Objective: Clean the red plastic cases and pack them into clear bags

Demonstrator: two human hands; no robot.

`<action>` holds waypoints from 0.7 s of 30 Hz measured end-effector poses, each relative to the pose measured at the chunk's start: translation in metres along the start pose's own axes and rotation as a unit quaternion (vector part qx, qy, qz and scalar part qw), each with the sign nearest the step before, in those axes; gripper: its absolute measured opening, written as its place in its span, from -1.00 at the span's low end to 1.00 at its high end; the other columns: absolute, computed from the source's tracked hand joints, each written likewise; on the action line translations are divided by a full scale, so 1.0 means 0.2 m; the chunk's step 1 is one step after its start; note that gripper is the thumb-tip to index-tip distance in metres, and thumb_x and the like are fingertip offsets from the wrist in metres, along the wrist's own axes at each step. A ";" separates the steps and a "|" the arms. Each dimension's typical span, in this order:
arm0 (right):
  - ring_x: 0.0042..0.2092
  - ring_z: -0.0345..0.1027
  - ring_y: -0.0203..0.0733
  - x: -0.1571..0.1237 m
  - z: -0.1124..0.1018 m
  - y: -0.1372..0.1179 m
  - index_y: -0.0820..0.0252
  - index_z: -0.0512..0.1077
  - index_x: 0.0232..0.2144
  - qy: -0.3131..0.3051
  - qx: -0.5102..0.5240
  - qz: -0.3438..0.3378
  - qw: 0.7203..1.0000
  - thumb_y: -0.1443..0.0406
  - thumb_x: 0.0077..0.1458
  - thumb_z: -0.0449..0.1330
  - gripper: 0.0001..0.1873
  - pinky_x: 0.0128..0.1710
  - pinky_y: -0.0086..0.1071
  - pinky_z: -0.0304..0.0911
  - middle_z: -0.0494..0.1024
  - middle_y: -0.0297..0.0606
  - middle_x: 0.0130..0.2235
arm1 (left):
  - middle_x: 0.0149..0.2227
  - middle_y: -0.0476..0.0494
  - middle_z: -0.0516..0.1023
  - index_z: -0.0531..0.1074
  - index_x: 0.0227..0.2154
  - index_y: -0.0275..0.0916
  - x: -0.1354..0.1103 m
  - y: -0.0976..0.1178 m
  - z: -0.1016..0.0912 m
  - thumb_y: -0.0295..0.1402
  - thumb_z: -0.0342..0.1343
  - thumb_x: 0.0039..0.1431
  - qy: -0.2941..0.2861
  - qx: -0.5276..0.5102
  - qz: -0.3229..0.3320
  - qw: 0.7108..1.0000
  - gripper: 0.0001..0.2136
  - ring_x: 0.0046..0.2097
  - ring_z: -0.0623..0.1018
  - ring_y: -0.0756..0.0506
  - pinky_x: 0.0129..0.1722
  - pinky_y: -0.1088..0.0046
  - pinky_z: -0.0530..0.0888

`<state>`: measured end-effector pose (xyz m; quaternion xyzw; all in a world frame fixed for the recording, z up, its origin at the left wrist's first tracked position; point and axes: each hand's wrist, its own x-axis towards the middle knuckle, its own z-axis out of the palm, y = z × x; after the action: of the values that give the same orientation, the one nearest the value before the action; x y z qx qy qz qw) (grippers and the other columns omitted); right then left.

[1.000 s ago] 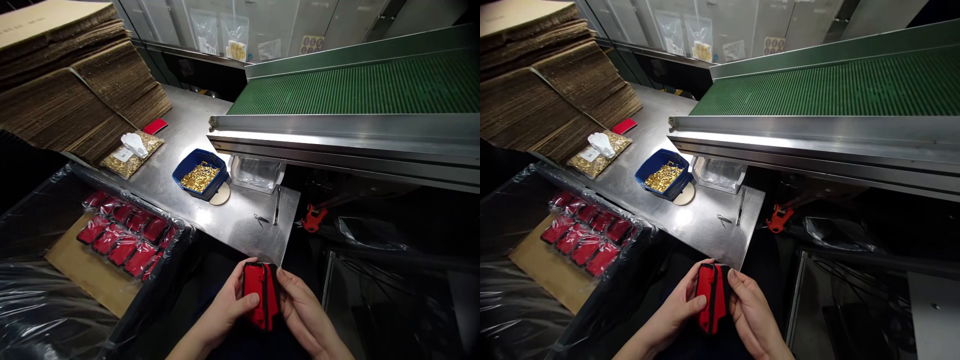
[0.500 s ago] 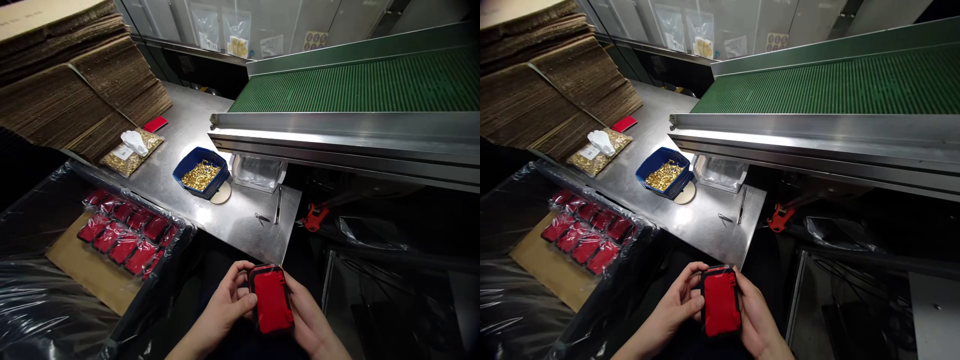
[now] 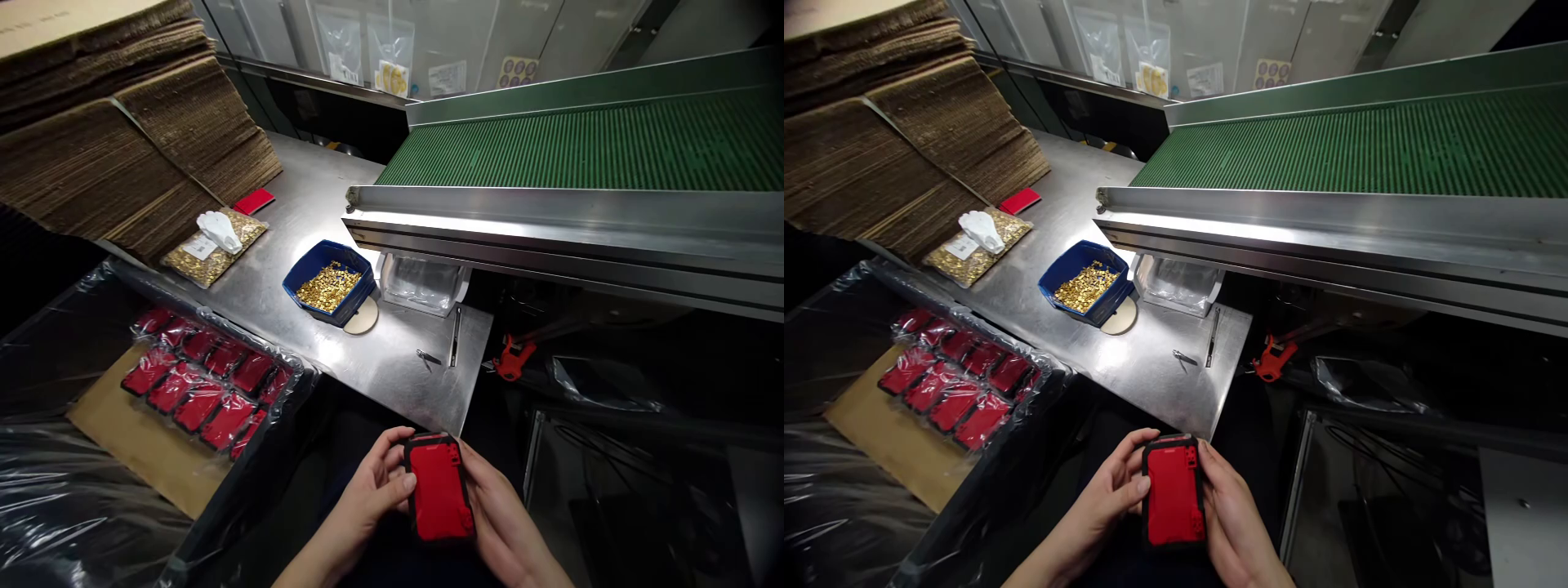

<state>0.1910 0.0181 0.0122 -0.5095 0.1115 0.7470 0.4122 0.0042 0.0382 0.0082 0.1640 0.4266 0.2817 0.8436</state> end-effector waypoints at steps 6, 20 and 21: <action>-0.10 0.57 -0.11 0.00 0.03 0.00 0.29 0.57 -0.08 -0.005 0.012 -0.006 1.000 0.17 0.16 0.42 -0.63 -0.03 -0.32 0.44 0.69 -0.13 -0.11 | 0.20 -0.25 0.52 0.39 0.21 -0.05 0.00 -0.01 -0.02 -0.17 0.39 0.16 0.015 -0.011 0.000 1.000 -0.43 0.12 0.55 -0.23 -0.05 0.37 0.48; -0.31 0.54 -0.13 0.04 0.26 -0.19 0.04 0.58 -0.31 -0.029 -0.723 -0.178 0.667 0.04 0.43 -0.04 -0.53 -0.30 -0.32 0.23 0.66 -0.34 -0.37 | 0.35 -0.37 0.41 0.50 0.19 -0.20 -0.15 -0.12 -0.18 -0.14 0.09 0.32 -0.129 -0.310 0.031 0.942 -0.54 0.31 0.45 -0.45 0.25 -0.05 0.36; -0.24 0.56 -0.11 0.09 0.34 -0.23 0.03 0.56 -0.27 0.002 -0.733 -0.225 0.643 0.06 0.44 -0.03 -0.58 -0.24 -0.31 0.25 0.67 -0.33 -0.30 | 0.36 -0.41 0.38 0.48 0.22 -0.21 -0.17 -0.12 -0.19 -0.12 0.09 0.30 -0.127 -0.308 0.040 0.942 -0.50 0.31 0.44 -0.47 0.28 -0.07 0.33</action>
<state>0.1759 0.0968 0.0393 -0.6560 -0.5892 0.4681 0.0592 -0.0349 -0.0003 -0.0061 -0.0523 0.2010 0.4100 0.8881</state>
